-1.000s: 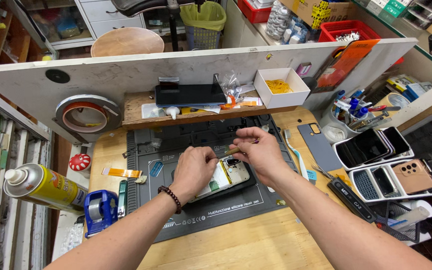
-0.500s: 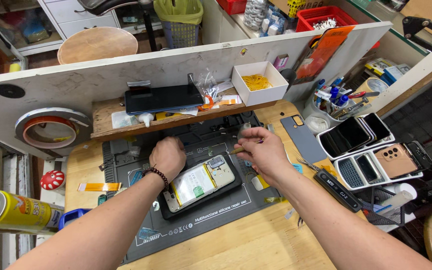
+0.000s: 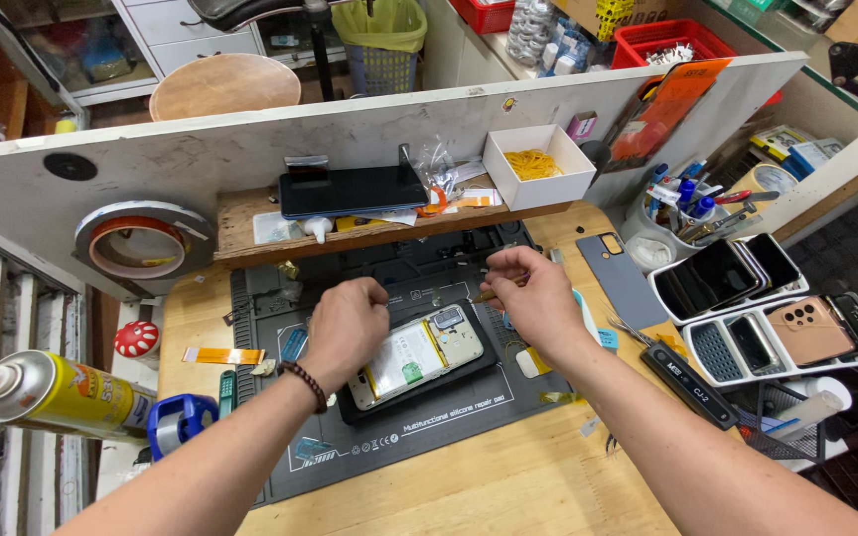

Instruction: The person uses a small metal spudger to carefully pry and separate internal components of a disassembled smartphone. The device is held steady with the left hand while the right hand works around the camera module and battery area. The phone is briefly lifted and rotated for inspection before being placed back on the mat.

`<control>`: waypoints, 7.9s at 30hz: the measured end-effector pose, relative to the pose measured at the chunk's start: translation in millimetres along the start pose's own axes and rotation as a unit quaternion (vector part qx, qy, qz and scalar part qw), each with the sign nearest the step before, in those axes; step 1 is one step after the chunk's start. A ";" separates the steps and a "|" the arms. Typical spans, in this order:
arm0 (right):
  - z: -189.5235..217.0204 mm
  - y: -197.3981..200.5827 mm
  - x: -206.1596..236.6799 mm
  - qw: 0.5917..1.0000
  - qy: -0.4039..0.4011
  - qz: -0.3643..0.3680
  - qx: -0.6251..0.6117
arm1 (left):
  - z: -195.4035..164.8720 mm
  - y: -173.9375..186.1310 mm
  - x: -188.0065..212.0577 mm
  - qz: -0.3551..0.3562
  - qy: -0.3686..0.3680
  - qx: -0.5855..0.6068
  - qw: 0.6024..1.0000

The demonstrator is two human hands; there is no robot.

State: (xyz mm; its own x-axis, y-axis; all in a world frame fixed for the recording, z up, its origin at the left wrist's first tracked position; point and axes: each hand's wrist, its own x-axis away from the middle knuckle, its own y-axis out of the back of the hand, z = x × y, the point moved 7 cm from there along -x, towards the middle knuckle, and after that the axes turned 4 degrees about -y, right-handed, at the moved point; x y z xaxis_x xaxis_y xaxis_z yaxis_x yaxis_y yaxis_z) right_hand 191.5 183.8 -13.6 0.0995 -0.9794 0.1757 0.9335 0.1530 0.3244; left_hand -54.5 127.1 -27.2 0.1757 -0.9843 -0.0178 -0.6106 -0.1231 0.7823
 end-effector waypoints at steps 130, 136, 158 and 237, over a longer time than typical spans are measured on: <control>-1.5 -7.6 47.7 0.999 0.007 0.039 -0.004 | -43.5 -1.8 55.7 0.068 -0.085 -0.040 0.993; -10.5 -20.4 48.6 0.997 0.052 0.034 0.049 | -42.0 -12.2 61.0 0.116 -0.056 -0.100 0.987; 65.8 -63.5 78.6 0.901 0.154 0.114 0.390 | -38.7 -17.5 55.2 0.123 -0.032 -0.115 0.985; 58.0 -48.8 82.1 0.894 0.176 0.080 0.405 | -55.7 -13.8 63.6 0.093 -0.049 0.006 0.994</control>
State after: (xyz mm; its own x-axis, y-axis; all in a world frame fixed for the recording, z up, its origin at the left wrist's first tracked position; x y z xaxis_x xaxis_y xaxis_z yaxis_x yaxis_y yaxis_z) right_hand 134.1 103.6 39.0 0.4457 -0.8949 0.0232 0.3560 0.2009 0.9126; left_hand 8.1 73.3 -4.5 -0.0178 -0.9977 0.0651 -0.6349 0.0616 0.7702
